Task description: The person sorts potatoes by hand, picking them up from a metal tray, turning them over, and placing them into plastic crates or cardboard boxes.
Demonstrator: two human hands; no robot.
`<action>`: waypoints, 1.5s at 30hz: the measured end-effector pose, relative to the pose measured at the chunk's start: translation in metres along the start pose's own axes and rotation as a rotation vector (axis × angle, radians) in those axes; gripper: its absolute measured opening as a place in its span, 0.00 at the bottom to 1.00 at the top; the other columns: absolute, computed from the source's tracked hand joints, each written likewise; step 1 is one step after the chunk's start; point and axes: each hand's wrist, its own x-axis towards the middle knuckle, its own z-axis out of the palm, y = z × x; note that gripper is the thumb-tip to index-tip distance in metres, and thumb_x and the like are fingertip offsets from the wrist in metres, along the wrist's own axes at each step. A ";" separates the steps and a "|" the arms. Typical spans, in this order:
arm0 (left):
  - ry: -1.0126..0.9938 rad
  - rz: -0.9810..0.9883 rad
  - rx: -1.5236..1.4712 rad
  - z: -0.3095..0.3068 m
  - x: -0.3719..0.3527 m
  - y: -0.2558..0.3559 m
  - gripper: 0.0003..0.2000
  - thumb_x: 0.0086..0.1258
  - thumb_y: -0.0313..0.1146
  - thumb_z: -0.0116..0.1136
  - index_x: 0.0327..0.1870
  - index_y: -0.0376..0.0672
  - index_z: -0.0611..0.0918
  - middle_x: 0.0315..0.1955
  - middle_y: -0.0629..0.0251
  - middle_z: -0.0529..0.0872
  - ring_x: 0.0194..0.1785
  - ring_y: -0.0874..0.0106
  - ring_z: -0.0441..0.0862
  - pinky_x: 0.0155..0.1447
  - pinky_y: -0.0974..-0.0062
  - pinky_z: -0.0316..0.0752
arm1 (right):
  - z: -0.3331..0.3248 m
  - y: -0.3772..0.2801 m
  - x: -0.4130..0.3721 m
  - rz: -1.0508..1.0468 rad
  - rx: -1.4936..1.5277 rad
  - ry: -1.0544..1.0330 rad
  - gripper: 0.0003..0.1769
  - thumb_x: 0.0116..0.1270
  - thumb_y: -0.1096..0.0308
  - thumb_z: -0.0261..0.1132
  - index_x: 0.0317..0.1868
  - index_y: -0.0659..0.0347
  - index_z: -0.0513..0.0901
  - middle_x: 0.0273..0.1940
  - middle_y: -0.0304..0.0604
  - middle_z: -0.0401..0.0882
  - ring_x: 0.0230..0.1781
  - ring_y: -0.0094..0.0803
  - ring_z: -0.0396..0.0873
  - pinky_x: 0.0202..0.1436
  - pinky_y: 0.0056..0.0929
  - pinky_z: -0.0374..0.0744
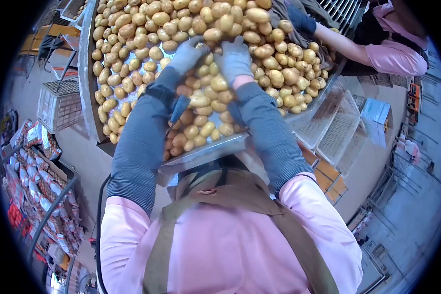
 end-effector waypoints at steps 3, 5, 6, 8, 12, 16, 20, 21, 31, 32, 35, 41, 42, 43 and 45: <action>-0.075 -0.036 -0.135 -0.012 -0.036 0.026 0.23 0.73 0.42 0.68 0.64 0.43 0.82 0.49 0.66 0.87 0.47 0.78 0.81 0.54 0.78 0.78 | -0.017 0.006 0.000 0.025 0.238 -0.137 0.25 0.51 0.49 0.78 0.45 0.54 0.88 0.51 0.55 0.79 0.49 0.51 0.81 0.55 0.44 0.81; -0.129 -0.035 -0.211 -0.024 -0.048 0.041 0.23 0.73 0.42 0.68 0.65 0.43 0.82 0.48 0.69 0.86 0.44 0.81 0.80 0.50 0.81 0.77 | -0.016 0.014 0.004 0.045 0.456 -0.165 0.26 0.52 0.49 0.77 0.47 0.56 0.88 0.50 0.57 0.82 0.52 0.52 0.82 0.57 0.42 0.81; -0.125 -0.082 -0.236 -0.028 -0.057 0.047 0.23 0.74 0.41 0.67 0.67 0.44 0.81 0.41 0.74 0.84 0.37 0.86 0.76 0.39 0.86 0.72 | -0.024 0.011 0.002 0.104 0.525 -0.114 0.23 0.54 0.54 0.76 0.47 0.57 0.88 0.48 0.53 0.83 0.48 0.49 0.84 0.55 0.40 0.82; -0.181 -0.172 -0.404 -0.040 -0.073 0.055 0.23 0.75 0.40 0.65 0.69 0.45 0.79 0.34 0.78 0.79 0.31 0.87 0.71 0.32 0.87 0.65 | -0.043 0.009 -0.014 0.342 1.066 -0.108 0.20 0.59 0.58 0.74 0.47 0.61 0.86 0.45 0.47 0.83 0.43 0.39 0.83 0.51 0.33 0.82; -0.136 -0.181 -0.472 -0.038 -0.101 0.068 0.23 0.77 0.42 0.62 0.69 0.44 0.78 0.29 0.79 0.74 0.29 0.87 0.69 0.30 0.87 0.60 | -0.070 0.011 -0.071 0.051 1.490 -0.111 0.17 0.73 0.64 0.60 0.56 0.65 0.79 0.48 0.46 0.80 0.42 0.32 0.80 0.41 0.30 0.80; -0.101 -0.217 -0.424 -0.031 -0.126 0.080 0.22 0.78 0.43 0.60 0.67 0.43 0.79 0.27 0.80 0.72 0.28 0.87 0.68 0.31 0.86 0.60 | -0.084 0.009 -0.108 0.539 2.552 -0.614 0.17 0.76 0.65 0.53 0.61 0.61 0.74 0.48 0.48 0.81 0.54 0.40 0.83 0.43 0.40 0.85; -0.052 -0.087 -0.176 -0.004 -0.165 0.080 0.22 0.75 0.36 0.66 0.67 0.40 0.80 0.46 0.66 0.87 0.45 0.78 0.82 0.49 0.82 0.77 | -0.051 0.016 -0.152 0.137 1.681 -0.618 0.13 0.77 0.70 0.60 0.59 0.61 0.76 0.46 0.42 0.83 0.42 0.27 0.84 0.37 0.22 0.83; -0.127 -0.051 0.019 0.006 -0.178 0.082 0.23 0.75 0.36 0.66 0.69 0.41 0.79 0.53 0.63 0.86 0.53 0.75 0.82 0.56 0.78 0.77 | -0.073 0.008 -0.157 0.355 1.755 -0.711 0.15 0.78 0.64 0.61 0.59 0.60 0.76 0.45 0.41 0.83 0.38 0.26 0.83 0.35 0.21 0.82; 0.136 -0.272 -0.136 0.033 -0.193 0.083 0.11 0.77 0.37 0.58 0.47 0.40 0.86 0.28 0.76 0.81 0.29 0.86 0.73 0.31 0.85 0.65 | -0.121 0.052 -0.237 0.467 1.772 -0.538 0.23 0.78 0.55 0.63 0.67 0.55 0.75 0.33 0.35 0.77 0.25 0.19 0.73 0.26 0.17 0.69; 0.163 -0.128 -0.048 0.038 -0.177 0.083 0.12 0.77 0.38 0.58 0.49 0.39 0.86 0.32 0.73 0.84 0.33 0.84 0.78 0.35 0.83 0.71 | -0.137 0.052 -0.235 0.598 1.830 -0.466 0.23 0.78 0.57 0.63 0.68 0.56 0.74 0.34 0.35 0.77 0.27 0.19 0.74 0.27 0.17 0.70; 0.132 0.278 0.243 0.067 -0.108 0.092 0.15 0.78 0.38 0.56 0.57 0.39 0.85 0.49 0.58 0.87 0.53 0.66 0.84 0.55 0.70 0.78 | -0.134 0.076 -0.239 0.678 1.890 -0.400 0.26 0.77 0.60 0.64 0.70 0.57 0.72 0.40 0.35 0.77 0.33 0.19 0.75 0.31 0.16 0.71; -0.128 0.183 0.843 0.122 -0.031 0.118 0.22 0.74 0.48 0.59 0.55 0.40 0.72 0.46 0.45 0.87 0.50 0.47 0.86 0.55 0.53 0.78 | -0.129 0.084 -0.245 0.726 1.966 -0.422 0.20 0.79 0.58 0.60 0.64 0.61 0.76 0.37 0.34 0.77 0.33 0.20 0.75 0.33 0.19 0.72; -0.087 0.150 0.779 0.123 -0.020 0.109 0.22 0.73 0.49 0.60 0.55 0.39 0.76 0.45 0.46 0.88 0.48 0.48 0.86 0.55 0.55 0.78 | -0.140 0.078 -0.247 0.724 2.006 -0.431 0.20 0.79 0.57 0.59 0.62 0.61 0.77 0.36 0.34 0.77 0.33 0.21 0.74 0.33 0.19 0.72; -0.067 0.071 0.623 0.117 -0.025 0.116 0.22 0.72 0.49 0.61 0.53 0.38 0.78 0.43 0.46 0.88 0.48 0.50 0.87 0.55 0.55 0.79 | -0.147 0.074 -0.250 0.725 2.047 -0.438 0.20 0.80 0.56 0.59 0.61 0.62 0.77 0.36 0.35 0.77 0.32 0.21 0.74 0.33 0.19 0.72; 0.051 0.040 0.374 0.104 -0.042 0.104 0.23 0.70 0.51 0.64 0.50 0.38 0.82 0.40 0.48 0.89 0.45 0.56 0.88 0.51 0.60 0.81 | -0.149 0.073 -0.257 0.648 1.925 -0.292 0.20 0.80 0.55 0.58 0.60 0.62 0.77 0.35 0.35 0.77 0.32 0.22 0.74 0.34 0.21 0.72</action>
